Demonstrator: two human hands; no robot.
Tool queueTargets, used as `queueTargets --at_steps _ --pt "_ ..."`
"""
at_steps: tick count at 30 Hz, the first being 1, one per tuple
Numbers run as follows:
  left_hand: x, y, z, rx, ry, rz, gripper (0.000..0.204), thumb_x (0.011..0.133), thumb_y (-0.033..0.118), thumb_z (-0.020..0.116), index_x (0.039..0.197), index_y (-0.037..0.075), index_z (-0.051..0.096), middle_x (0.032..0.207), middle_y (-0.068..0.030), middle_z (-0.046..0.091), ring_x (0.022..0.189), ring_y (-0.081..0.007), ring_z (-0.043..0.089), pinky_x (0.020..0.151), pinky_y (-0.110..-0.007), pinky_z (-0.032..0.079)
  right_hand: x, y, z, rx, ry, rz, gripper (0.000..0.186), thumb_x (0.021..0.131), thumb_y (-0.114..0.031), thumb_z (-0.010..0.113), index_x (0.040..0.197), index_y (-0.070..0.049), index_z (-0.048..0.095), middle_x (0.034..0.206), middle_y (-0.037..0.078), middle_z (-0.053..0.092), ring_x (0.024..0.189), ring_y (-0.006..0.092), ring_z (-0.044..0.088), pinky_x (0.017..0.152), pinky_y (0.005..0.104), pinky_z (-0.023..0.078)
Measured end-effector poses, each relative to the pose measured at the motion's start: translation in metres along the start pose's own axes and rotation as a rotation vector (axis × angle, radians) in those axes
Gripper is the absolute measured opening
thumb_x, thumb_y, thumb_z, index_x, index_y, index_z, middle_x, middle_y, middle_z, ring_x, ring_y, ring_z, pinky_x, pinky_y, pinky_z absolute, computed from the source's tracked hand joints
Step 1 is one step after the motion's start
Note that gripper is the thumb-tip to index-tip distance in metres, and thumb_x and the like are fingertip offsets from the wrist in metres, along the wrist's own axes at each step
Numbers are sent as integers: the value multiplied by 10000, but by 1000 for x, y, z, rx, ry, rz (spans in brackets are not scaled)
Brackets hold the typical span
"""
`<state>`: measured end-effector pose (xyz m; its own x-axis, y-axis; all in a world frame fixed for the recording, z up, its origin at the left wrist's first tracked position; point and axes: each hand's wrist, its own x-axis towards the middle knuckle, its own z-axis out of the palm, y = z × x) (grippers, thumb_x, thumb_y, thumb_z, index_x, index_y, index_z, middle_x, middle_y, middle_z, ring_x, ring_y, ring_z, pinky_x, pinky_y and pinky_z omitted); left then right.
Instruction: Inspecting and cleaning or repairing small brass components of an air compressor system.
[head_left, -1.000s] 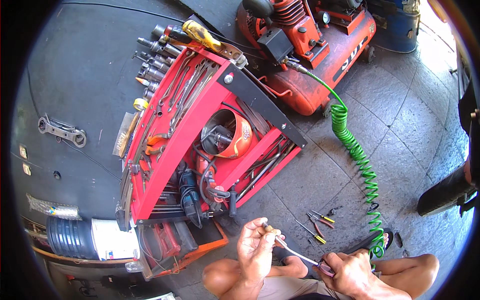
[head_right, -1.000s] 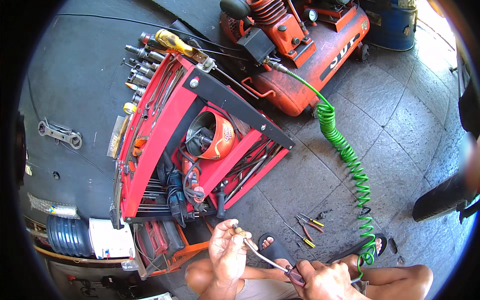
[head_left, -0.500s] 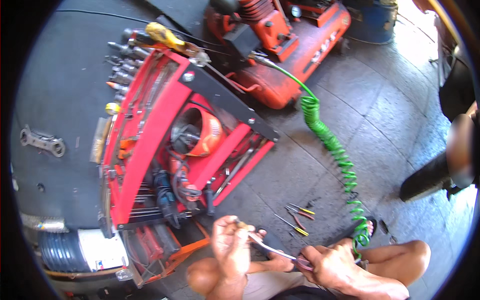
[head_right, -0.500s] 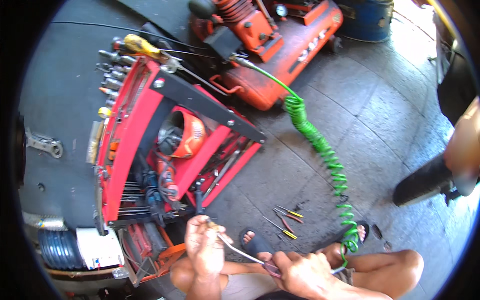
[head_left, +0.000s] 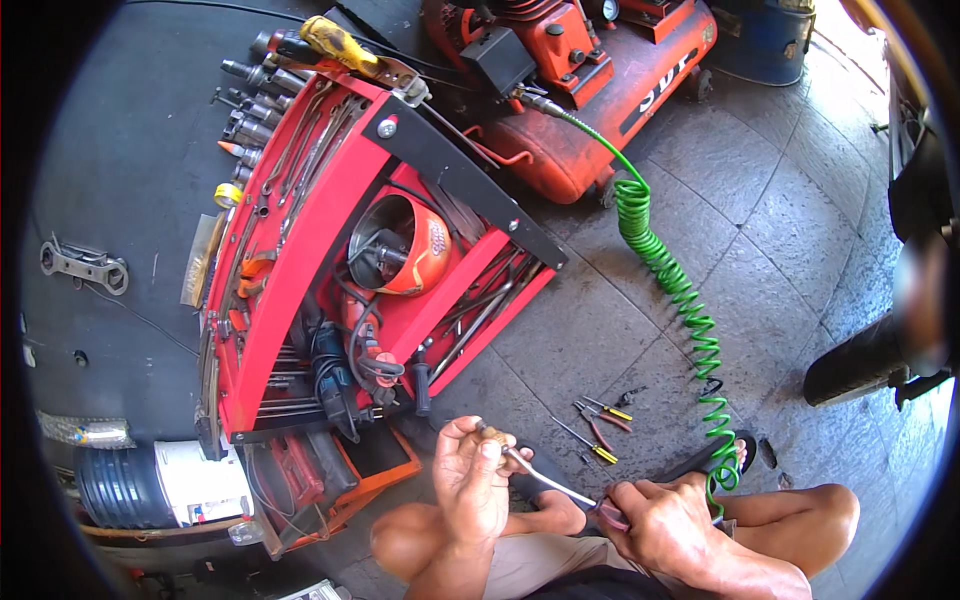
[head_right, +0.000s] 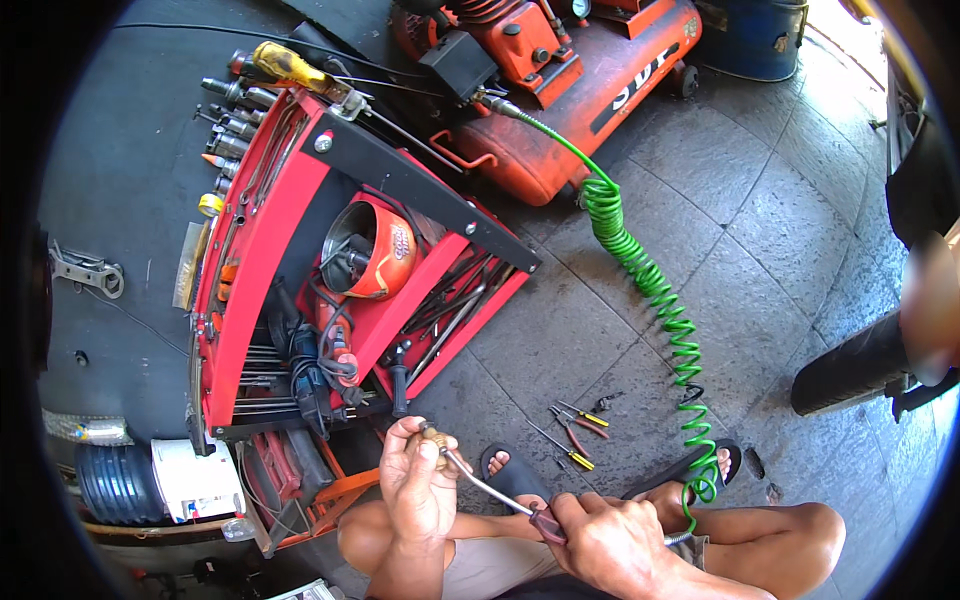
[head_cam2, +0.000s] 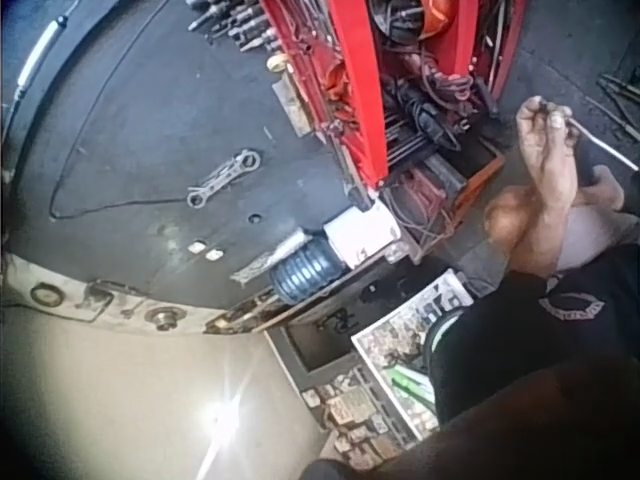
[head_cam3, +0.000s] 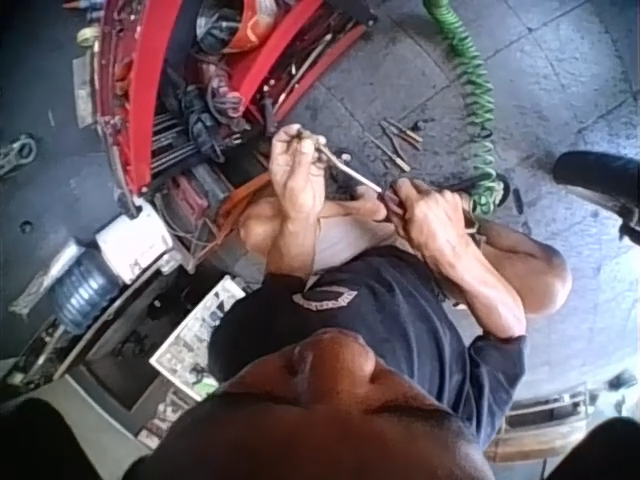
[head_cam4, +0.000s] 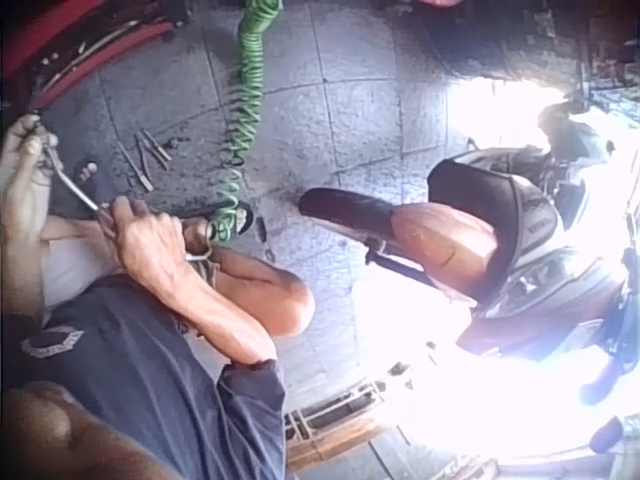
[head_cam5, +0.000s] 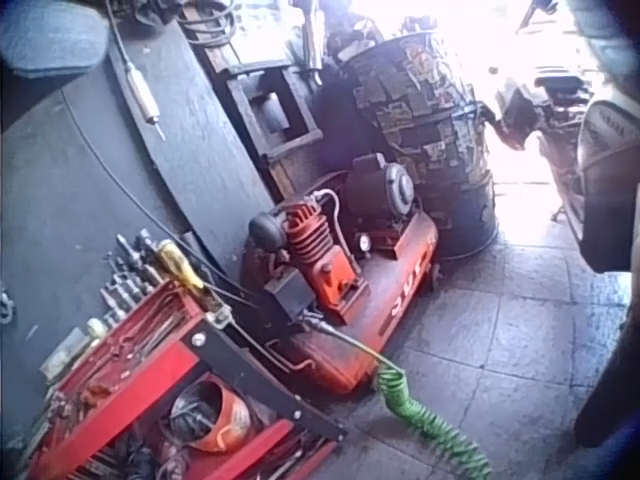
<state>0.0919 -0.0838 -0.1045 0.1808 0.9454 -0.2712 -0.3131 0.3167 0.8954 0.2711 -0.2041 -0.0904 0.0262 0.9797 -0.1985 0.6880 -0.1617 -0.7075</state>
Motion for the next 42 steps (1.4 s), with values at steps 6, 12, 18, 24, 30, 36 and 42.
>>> queueTargets --at_steps 6,12,18,24,30,36,42 --pt "-1 0 -8 -113 34 -56 276 949 34 558 1197 55 440 955 -146 639 787 -229 671 725 -382 591 1 0 3 41 10 20 229 798 -300 717 793 -99 607 618 42 605 509 277 618 490 428 421" --pt "1 -1 -5 -108 57 -81 217 956 85 562 1153 61 475 948 -154 644 814 -219 662 697 -346 585 2 -7 -5 54 -36 0 244 812 -327 715 765 -115 603 530 49 594 448 289 604 527 474 424" --pt "1 0 -3 -77 83 -52 230 946 83 578 1155 72 482 949 -175 636 772 -233 648 699 -363 570 7 -9 -10 22 -89 58 246 821 -352 703 758 -133 610 473 63 573 408 301 585 546 496 413" --pt "0 -1 -3 -88 86 -73 248 935 84 592 1157 70 483 949 -181 634 770 -240 647 695 -365 571 5 -7 -10 27 -78 37 248 820 -363 701 755 -139 616 448 59 551 385 294 567 534 480 401" --pt "0 -2 -1 -90 85 -76 260 929 79 597 1162 73 480 953 -182 626 773 -240 636 704 -365 561 6 -6 -12 46 -74 41 251 827 -359 695 743 -139 608 443 62 544 378 291 561 522 479 394" --pt "2 -3 -1 -94 80 -89 267 926 74 596 1164 78 476 967 -179 617 799 -236 627 722 -371 547 7 -5 -10 51 -73 63 248 836 -358 687 751 -138 610 431 70 535 362 298 546 503 490 386" --pt "3 1 2 -110 107 -98 209 948 142 584 1131 81 504 942 -132 606 825 -203 586 715 -338 527 9 -8 -9 12 -16 15 254 827 -355 692 759 -125 608 554 58 612 417 284 577 498 475 396"
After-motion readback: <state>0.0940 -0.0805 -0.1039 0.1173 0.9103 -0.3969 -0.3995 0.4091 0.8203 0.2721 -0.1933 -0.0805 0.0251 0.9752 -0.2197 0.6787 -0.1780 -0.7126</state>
